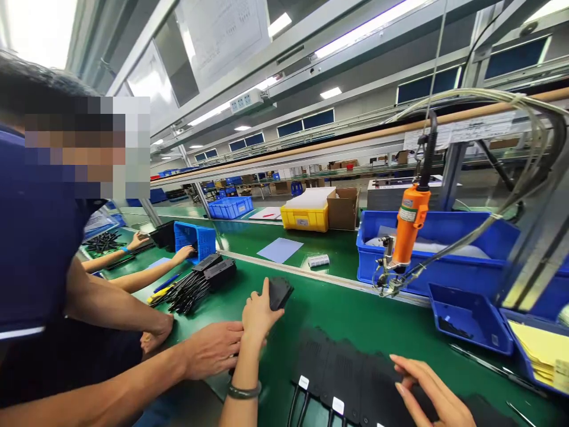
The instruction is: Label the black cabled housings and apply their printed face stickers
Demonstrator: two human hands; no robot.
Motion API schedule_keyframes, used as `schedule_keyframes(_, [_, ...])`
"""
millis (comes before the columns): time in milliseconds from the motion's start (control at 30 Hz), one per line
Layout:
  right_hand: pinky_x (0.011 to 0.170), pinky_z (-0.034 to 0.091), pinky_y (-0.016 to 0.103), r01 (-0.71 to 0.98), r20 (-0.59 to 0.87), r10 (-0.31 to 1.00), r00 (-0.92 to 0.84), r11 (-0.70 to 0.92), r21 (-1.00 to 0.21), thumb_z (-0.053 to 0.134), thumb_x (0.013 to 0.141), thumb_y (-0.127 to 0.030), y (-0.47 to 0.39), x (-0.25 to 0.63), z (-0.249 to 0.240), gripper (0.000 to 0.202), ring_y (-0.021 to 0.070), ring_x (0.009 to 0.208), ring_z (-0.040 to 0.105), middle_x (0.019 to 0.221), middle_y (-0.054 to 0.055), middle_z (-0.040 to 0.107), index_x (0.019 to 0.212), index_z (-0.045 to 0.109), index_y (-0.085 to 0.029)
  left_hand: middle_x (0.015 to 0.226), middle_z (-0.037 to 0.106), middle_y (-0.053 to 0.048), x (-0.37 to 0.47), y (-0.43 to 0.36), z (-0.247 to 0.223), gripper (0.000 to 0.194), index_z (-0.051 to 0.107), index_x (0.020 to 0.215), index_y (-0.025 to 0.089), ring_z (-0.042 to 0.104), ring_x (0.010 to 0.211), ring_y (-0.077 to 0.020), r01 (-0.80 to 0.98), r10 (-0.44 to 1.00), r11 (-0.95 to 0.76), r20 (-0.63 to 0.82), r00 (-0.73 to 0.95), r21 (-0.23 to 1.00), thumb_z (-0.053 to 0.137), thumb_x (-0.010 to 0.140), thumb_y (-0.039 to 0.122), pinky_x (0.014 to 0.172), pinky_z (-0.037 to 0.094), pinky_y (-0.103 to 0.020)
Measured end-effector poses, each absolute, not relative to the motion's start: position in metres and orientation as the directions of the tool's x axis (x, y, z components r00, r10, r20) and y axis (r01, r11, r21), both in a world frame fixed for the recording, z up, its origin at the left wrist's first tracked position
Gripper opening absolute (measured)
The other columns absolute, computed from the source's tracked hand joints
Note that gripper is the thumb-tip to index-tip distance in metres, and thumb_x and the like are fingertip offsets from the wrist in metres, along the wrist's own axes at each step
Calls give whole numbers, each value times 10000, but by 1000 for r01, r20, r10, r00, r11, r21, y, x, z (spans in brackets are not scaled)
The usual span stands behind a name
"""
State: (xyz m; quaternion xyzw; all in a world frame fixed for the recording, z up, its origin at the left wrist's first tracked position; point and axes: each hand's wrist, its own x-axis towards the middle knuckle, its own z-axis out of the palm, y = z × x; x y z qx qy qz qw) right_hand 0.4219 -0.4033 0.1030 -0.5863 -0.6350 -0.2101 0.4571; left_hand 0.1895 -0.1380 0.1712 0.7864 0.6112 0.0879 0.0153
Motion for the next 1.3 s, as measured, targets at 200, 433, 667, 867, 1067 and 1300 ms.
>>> schedule_keyframes(200, [694, 528, 97, 871, 759, 579, 299, 160, -465, 536, 985, -401, -406, 424, 108, 236, 80, 733, 683, 888, -9, 680, 1181, 610, -293, 1202, 551, -129, 198, -193, 201, 855, 144, 1573, 257, 591, 1084, -296, 898, 894, -416, 245, 375, 141, 613, 880, 429, 815, 479, -332])
schedule_keyframes(433, [792, 611, 322, 414, 364, 760, 539, 138, -900, 578, 946, -496, -408, 440, 75, 448, 221, 990, 688, 1113, 112, 653, 1300, 510, -230, 1155, 603, -195, 241, -274, 176, 1004, 39, 1584, 212, 643, 1027, -392, 776, 779, -573, -122, 616, 263, 619, 818, 501, 879, 485, -476])
schedule_keyframes(667, [973, 545, 424, 234, 266, 818, 510, 166, -958, 561, 960, -503, -404, 416, 65, 529, 261, 1306, 509, 1404, 148, 488, 1405, 370, -290, 1222, 560, -330, 280, -314, 152, 1019, 80, 1546, 24, 617, 1062, -422, 811, 789, -538, -199, 580, 229, 671, 821, 425, 918, 488, -509])
schedule_keyframes(867, [1014, 513, 457, 189, 235, 864, 445, 166, -968, 508, 988, -505, -406, 408, 65, 512, 251, 1332, 480, 1452, 135, 443, 1435, 334, -326, 1369, 489, -278, 257, -302, 161, 1373, 22, 1564, 82, 560, 1195, -418, 731, 686, -549, -281, 671, 406, 917, 578, 418, 1009, 465, -476])
schedule_keyframes(1067, [1017, 502, 472, 174, 195, 879, 436, 131, -976, 515, 971, -546, -397, 403, 79, 540, 257, 1308, 505, 1443, 151, 437, 1426, 336, -317, 1439, 488, -167, 208, -288, 122, 1180, 87, 1584, 207, 507, 1300, -284, 472, 588, -453, -144, 796, 756, 793, 649, 70, 1072, 456, -377])
schedule_keyframes(1300, [730, 568, 321, 303, 164, 870, 464, 18, -953, 527, 948, -513, -390, 394, 103, 461, 212, 993, 602, 1105, 100, 582, 1309, 492, -229, 1417, 532, -110, 195, -286, 81, 893, 315, 1528, 237, 546, 1266, -224, 245, 624, -315, 5, 782, 917, 672, 730, 57, 977, 562, -353])
